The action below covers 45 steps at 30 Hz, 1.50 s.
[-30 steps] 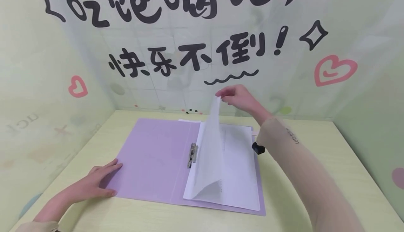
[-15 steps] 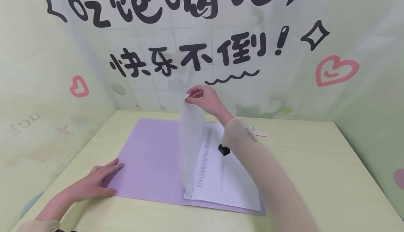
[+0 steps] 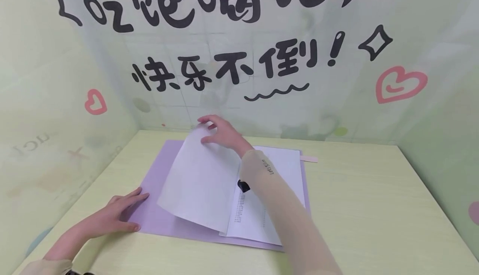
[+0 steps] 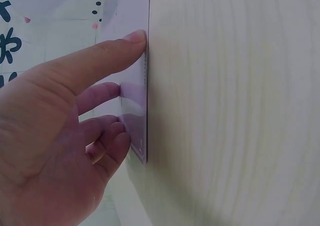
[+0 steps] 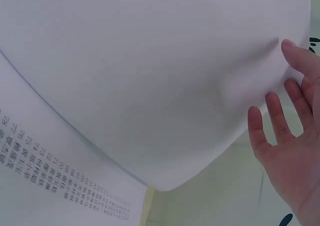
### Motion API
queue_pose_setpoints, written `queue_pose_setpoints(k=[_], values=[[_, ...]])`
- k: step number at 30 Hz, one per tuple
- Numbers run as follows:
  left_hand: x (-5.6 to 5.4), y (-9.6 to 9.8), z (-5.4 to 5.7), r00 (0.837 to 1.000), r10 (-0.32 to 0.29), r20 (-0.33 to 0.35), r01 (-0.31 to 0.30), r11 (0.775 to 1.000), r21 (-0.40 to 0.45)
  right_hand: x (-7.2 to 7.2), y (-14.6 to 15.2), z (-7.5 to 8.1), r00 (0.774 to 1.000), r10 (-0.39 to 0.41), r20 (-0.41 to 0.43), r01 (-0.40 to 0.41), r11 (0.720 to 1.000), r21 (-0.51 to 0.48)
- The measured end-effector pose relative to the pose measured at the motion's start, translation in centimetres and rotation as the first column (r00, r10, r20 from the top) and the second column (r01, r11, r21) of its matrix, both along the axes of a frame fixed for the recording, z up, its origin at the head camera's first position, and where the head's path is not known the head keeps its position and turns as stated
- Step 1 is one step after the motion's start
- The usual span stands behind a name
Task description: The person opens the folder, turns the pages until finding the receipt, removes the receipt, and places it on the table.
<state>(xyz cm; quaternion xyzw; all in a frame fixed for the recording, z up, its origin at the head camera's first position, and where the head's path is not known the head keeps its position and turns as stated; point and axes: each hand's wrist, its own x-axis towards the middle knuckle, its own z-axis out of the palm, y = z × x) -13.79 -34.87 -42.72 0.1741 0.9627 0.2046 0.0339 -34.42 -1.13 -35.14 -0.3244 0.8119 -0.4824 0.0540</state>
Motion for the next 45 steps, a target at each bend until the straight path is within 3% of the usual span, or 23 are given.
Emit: queue_pose_setpoints(k=[7,11,14,20,36,40,45], values=[[0.0,-0.2,-0.2,1.000,-0.003,-0.001,0.003,1.000,0.006,-0.1,-1.1,-2.8,0.998,0.066,-0.018,-0.063,0.988,0.139],[0.0,-0.2,-0.2,1.000,-0.006,-0.007,0.006,1.000,0.008,-0.1,-2.1,-4.4,0.993,0.091,-0.070,-0.074,0.974,0.216],[-0.1,-0.2,-0.1,1.000,-0.003,-0.013,0.003,1.000,0.006,-0.1,-2.6,-5.6,0.991,0.088,-0.097,-0.061,0.964,0.258],[-0.1,0.0,0.1,1.000,0.002,-0.011,-0.002,1.000,-0.001,0.6,-3.3,-7.2,0.995,0.064,-0.074,-0.037,0.945,0.326],[-0.1,0.2,-0.1,1.000,0.004,0.013,-0.004,1.000,0.001,2.3,-3.8,-7.3,1.000,0.011,0.018,-0.018,0.893,0.450],[-0.1,0.2,-0.1,1.000,-0.004,-0.008,0.004,1.000,-0.008,2.3,-4.0,-7.2,1.000,-0.005,0.003,0.003,0.884,0.468],[-0.1,0.2,0.0,0.999,-0.017,-0.038,0.016,1.000,-0.020,2.5,-4.2,-6.9,0.994,-0.039,-0.101,0.089,0.824,0.560]])
